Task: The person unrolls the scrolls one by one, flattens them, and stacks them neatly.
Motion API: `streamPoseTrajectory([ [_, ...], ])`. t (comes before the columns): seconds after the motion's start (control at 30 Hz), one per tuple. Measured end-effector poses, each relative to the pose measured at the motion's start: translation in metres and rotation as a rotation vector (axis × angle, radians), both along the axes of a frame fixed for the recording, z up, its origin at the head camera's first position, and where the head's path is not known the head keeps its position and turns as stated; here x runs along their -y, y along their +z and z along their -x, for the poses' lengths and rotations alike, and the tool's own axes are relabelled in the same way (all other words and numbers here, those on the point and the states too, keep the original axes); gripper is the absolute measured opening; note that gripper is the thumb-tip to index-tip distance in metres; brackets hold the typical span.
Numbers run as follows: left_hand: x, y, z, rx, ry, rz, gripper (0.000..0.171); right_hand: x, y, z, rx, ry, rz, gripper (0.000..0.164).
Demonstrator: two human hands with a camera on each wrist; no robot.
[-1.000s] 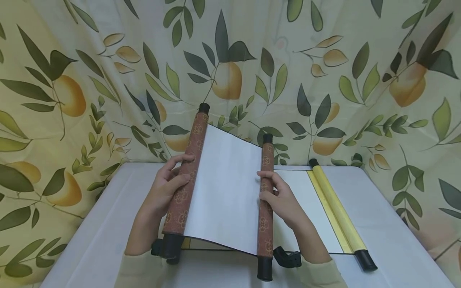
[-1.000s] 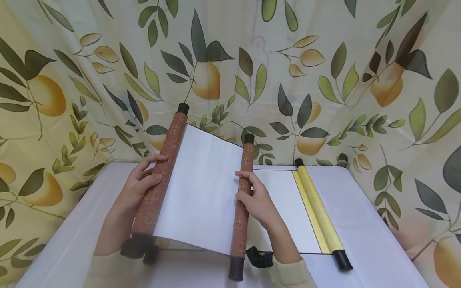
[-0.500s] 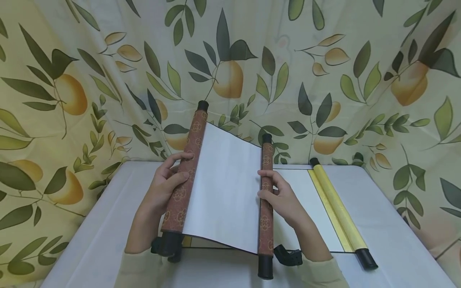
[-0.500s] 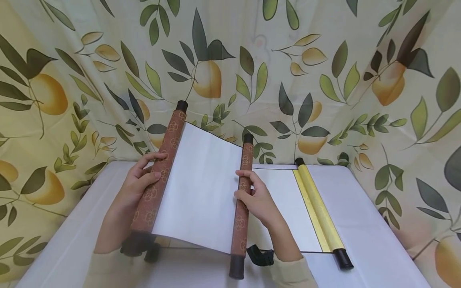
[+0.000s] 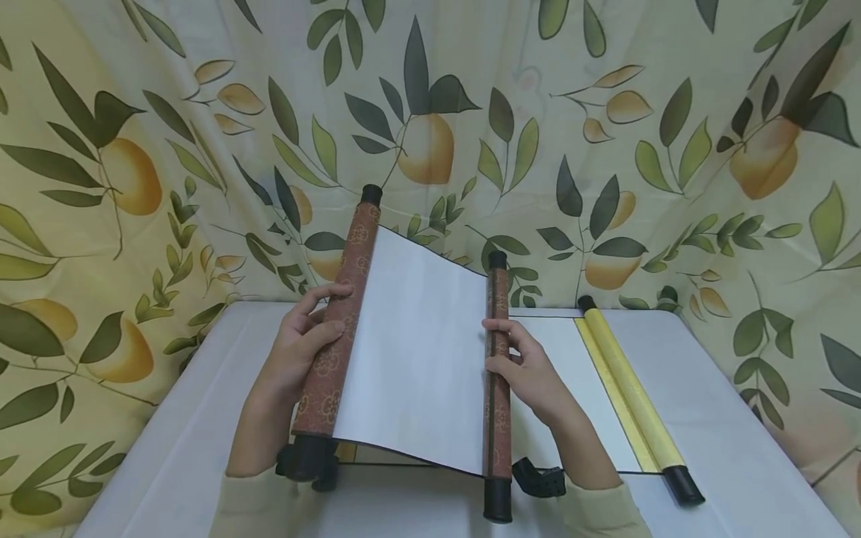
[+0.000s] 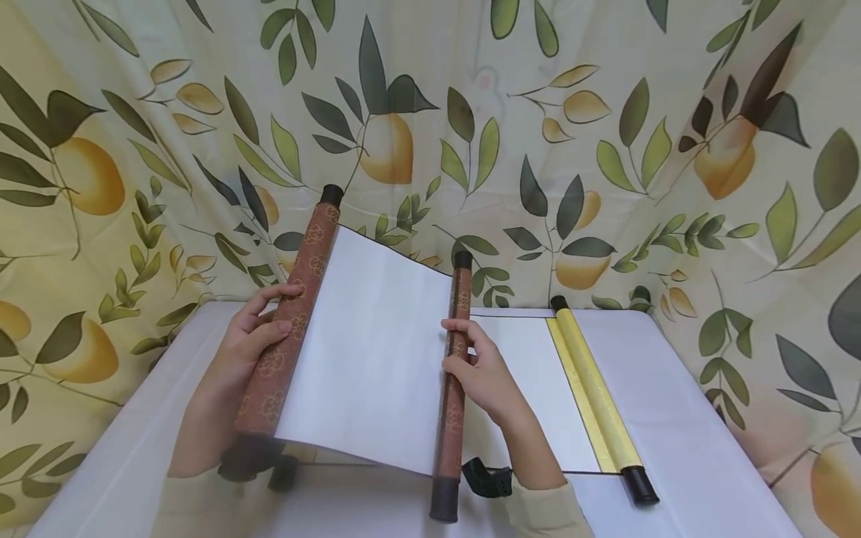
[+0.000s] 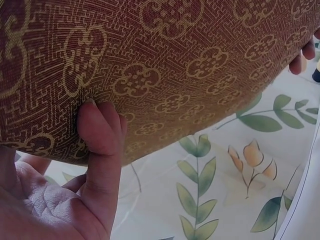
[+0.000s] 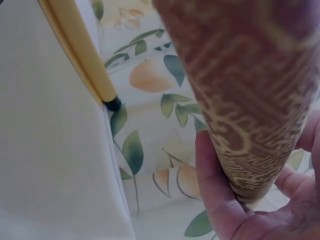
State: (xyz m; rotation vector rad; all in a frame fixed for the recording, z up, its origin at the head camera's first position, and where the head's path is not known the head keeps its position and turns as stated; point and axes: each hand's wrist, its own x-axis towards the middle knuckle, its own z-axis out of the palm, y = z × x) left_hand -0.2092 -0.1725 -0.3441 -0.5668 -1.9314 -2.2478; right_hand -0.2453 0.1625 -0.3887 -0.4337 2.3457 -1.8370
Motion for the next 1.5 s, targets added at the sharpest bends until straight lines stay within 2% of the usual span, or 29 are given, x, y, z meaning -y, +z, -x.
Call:
streamPoseTrajectory([
  [0.77,0.010,0.008,-0.005,-0.035,0.031,0.013,0.040,-0.001,0.001,0.002,-0.016,0.034,-0.006,0.051],
  [1.3,0.011,0.010,-0.007,0.001,0.047,0.002,0.040,-0.003,0.000,0.003,-0.039,0.032,-0.027,0.052],
  [1.5,0.016,0.009,-0.010,-0.001,0.055,0.021,0.039,-0.004,-0.002,0.003,-0.013,0.026,-0.020,0.053],
])
